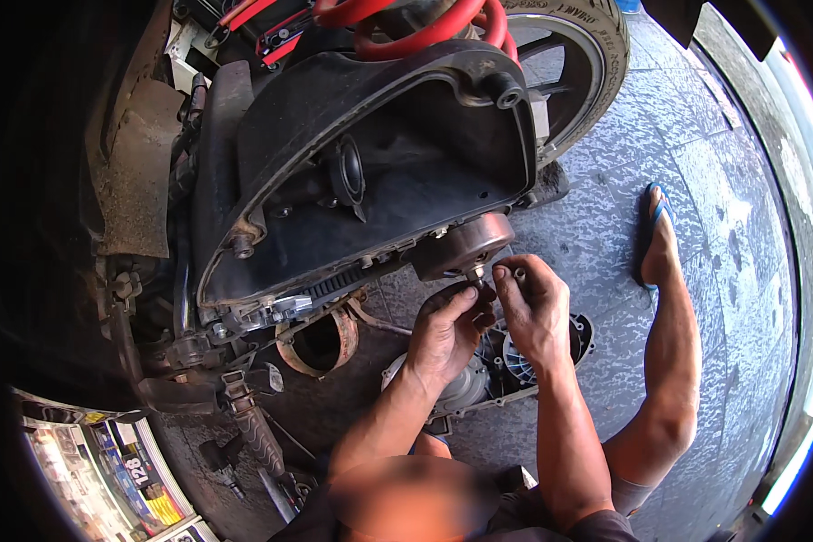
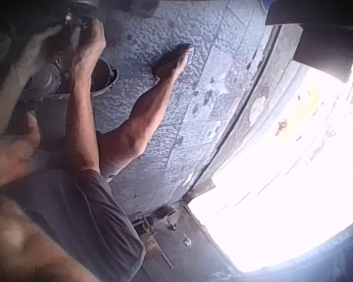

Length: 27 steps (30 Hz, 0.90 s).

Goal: The person installs metal rollers into a component by hand, fits the engine cover onto the motorcycle, and tightens the bolts using a T-handle wrench.

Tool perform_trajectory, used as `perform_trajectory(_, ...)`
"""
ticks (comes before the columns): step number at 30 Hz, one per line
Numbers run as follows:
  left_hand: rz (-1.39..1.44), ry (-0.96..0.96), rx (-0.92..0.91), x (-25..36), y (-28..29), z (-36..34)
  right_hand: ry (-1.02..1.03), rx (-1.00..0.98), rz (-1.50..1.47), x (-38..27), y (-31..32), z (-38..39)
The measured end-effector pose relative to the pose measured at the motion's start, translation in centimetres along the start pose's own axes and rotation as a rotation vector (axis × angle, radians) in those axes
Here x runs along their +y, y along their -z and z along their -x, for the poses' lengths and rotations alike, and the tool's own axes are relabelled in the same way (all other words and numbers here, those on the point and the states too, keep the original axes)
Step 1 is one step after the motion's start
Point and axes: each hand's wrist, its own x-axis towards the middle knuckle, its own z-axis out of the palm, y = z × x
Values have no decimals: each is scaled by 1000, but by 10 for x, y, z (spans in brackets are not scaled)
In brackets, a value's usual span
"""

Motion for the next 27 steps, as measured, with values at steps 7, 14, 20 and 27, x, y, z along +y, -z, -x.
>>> perform_trajectory(7, -155, -56, -27, -3, 4, -2, -207, 142, -423, 35, -33, 22)
perform_trajectory(14, -143, -107, 36, -3, -2, 2, 53, 194, -201, 38, -39, 31)
perform_trajectory(20, -169, -84, 87, 3, -5, 4, 92, 228, -82, 19, -39, 40)
perform_trajectory(27, -147, -25, 125, 6, -6, 3, 33, 279, -118, 22, -44, 40)
